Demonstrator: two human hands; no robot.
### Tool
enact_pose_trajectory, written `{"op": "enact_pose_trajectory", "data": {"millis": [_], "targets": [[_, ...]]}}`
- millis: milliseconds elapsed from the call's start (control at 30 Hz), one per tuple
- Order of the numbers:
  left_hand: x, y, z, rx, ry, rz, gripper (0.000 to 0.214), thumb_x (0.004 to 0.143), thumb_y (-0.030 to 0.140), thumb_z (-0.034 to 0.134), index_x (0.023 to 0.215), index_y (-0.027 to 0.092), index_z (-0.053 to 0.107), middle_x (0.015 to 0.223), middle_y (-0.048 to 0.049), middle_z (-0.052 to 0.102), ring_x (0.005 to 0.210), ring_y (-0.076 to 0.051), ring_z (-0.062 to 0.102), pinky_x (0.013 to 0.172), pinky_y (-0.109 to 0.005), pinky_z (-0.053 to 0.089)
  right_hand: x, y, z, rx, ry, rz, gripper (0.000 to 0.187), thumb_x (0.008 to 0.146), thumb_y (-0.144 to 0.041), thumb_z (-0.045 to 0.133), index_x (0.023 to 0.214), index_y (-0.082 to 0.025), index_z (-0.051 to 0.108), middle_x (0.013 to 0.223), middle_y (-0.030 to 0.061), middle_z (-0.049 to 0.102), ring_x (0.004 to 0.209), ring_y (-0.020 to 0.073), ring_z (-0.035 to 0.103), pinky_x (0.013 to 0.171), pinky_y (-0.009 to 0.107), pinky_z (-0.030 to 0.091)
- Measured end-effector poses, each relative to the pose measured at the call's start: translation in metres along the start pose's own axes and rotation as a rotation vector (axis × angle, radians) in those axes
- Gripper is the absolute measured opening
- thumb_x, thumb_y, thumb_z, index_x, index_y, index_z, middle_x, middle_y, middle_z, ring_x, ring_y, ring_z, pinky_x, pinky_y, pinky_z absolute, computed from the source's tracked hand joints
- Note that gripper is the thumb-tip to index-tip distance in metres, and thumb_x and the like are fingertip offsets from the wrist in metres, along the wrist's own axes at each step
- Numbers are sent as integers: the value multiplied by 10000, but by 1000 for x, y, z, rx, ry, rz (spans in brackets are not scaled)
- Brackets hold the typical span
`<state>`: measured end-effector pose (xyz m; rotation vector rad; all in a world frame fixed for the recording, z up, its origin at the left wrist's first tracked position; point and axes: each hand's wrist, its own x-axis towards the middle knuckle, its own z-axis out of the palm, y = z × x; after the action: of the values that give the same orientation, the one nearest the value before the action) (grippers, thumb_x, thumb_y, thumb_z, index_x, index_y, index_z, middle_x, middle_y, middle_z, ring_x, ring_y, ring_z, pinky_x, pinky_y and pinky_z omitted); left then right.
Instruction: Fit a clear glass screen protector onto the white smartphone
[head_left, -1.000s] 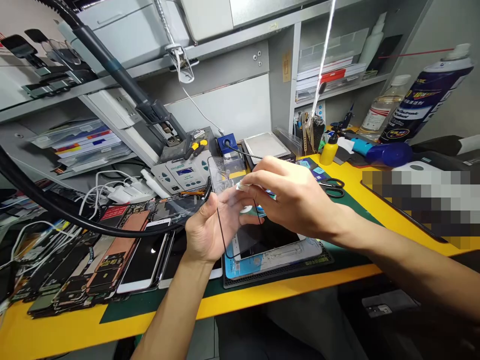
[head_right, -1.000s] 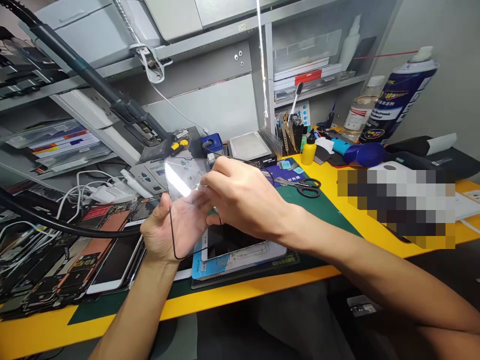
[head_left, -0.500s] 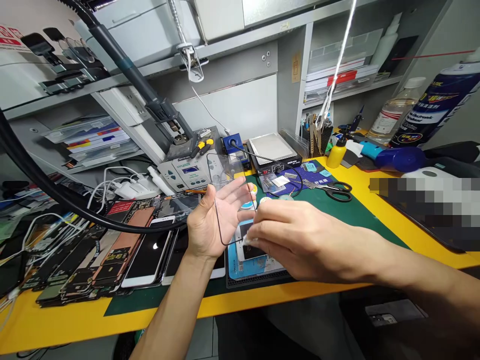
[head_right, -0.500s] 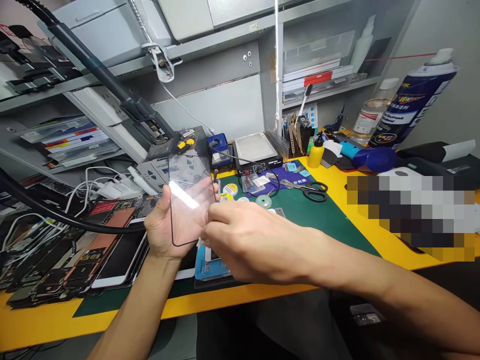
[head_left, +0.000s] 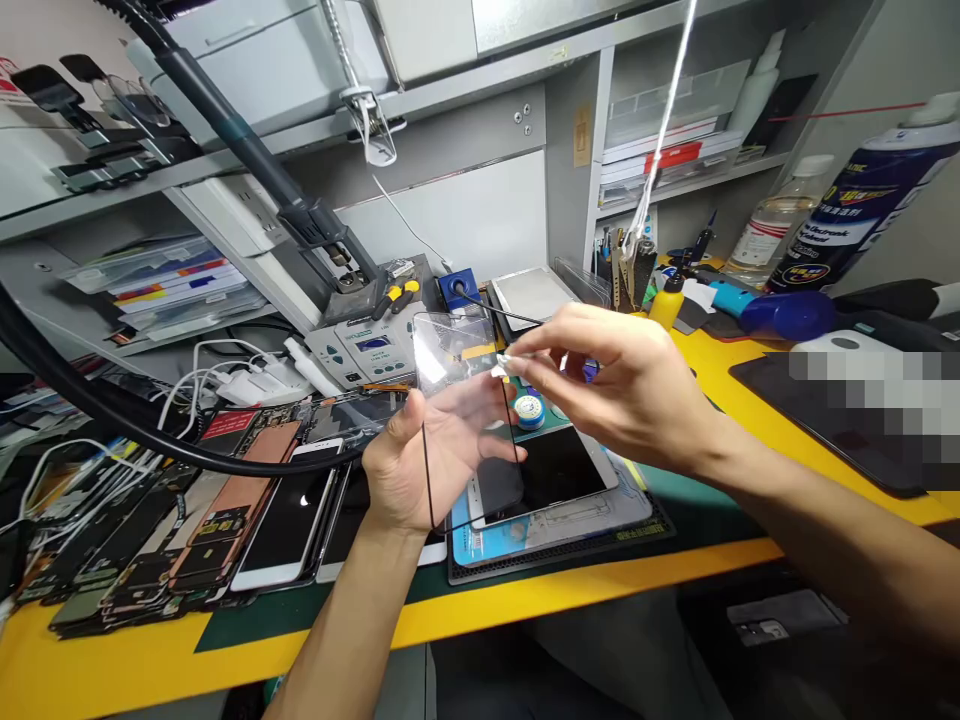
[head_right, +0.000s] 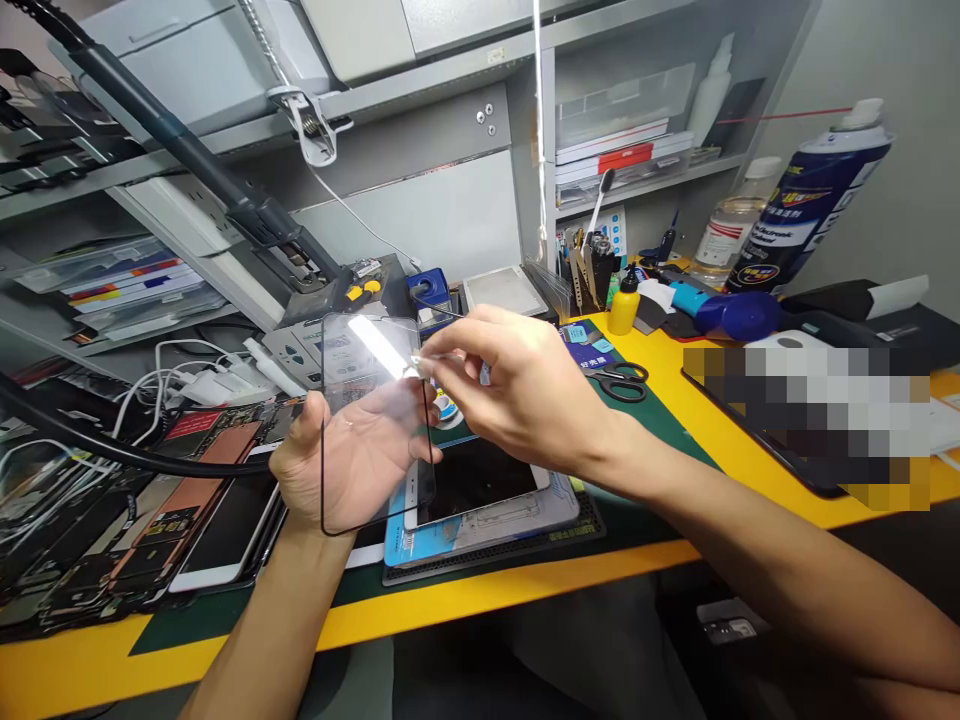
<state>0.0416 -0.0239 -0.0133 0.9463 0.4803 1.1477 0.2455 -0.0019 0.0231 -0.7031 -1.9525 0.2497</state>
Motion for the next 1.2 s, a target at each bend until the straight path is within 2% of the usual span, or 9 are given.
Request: {"op": "enact_pose_trajectory", "data": {"millis": [100, 233, 500, 767, 867, 1067, 1200], "targets": [[0, -1, 1, 12, -22, -8, 614, 819, 595, 658, 1147, 84, 745, 1151, -192, 684, 1072, -353, 616, 695, -392, 611, 2, 4, 7, -108, 48, -106, 102, 913, -137, 636, 925, -134, 737, 812, 47, 655, 647, 115, 540, 600, 250, 433], [0, -2, 2, 35, -28, -9, 602, 815, 618, 641, 1095, 98, 759, 1139, -186, 678, 1110, -364, 584, 702, -380, 599, 0, 4, 10, -139, 12, -189, 133, 929, -128, 587, 891, -139, 713, 788, 43, 627, 672, 130, 529, 616, 254, 429], [2, -1, 3, 16, -62, -27, 656, 829, 621, 630, 1189, 83, 730, 1193, -189, 653, 1185, -379, 551, 697, -360, 596, -4, 5, 10, -116, -53, -211, 183, 955, -126, 548, 860, -132, 704, 805, 73, 649, 705, 146, 557, 632, 258, 442], [2, -4, 0, -118, 15, 18, 553, 856, 525, 652, 1208, 102, 702, 1290, -175, 643, 1279, -377, 532, 694, -341, 599, -12, 2, 10, -149, -130, -268, 165, 933, -99, 541, 863, -123, 689, 781, 69, 600, 695, 158, 520, 642, 279, 450], [3, -3, 0, -126, 39, 16, 558, 863, 511, 646, 1252, 111, 677, 1272, -187, 669, 1243, -368, 586, 755, -367, 594, -16, 0, 12, -173, -167, -288, 172, 945, -116, 531, 877, -134, 688, 804, 78, 618, 713, 168, 523, 654, 285, 454], [4, -2, 1, -147, 128, -9, 577, 882, 499, 615, 1309, 111, 624, 1235, -191, 698, 1240, -341, 616, 1044, -456, 480, -21, 0, 18, -179, -179, -321, 183, 931, -70, 522, 917, -102, 702, 870, 108, 651, 782, 182, 554, 700, 290, 480], [5, -1, 3, -177, 161, 1, 531, 922, 472, 575, 1277, 81, 632, 1210, -202, 709, 1156, -326, 666, 1010, -446, 501, -22, -1, 19, -190, -152, -341, 196, 932, -68, 523, 895, -80, 715, 818, 102, 623, 721, 175, 515, 652, 291, 462]]}}
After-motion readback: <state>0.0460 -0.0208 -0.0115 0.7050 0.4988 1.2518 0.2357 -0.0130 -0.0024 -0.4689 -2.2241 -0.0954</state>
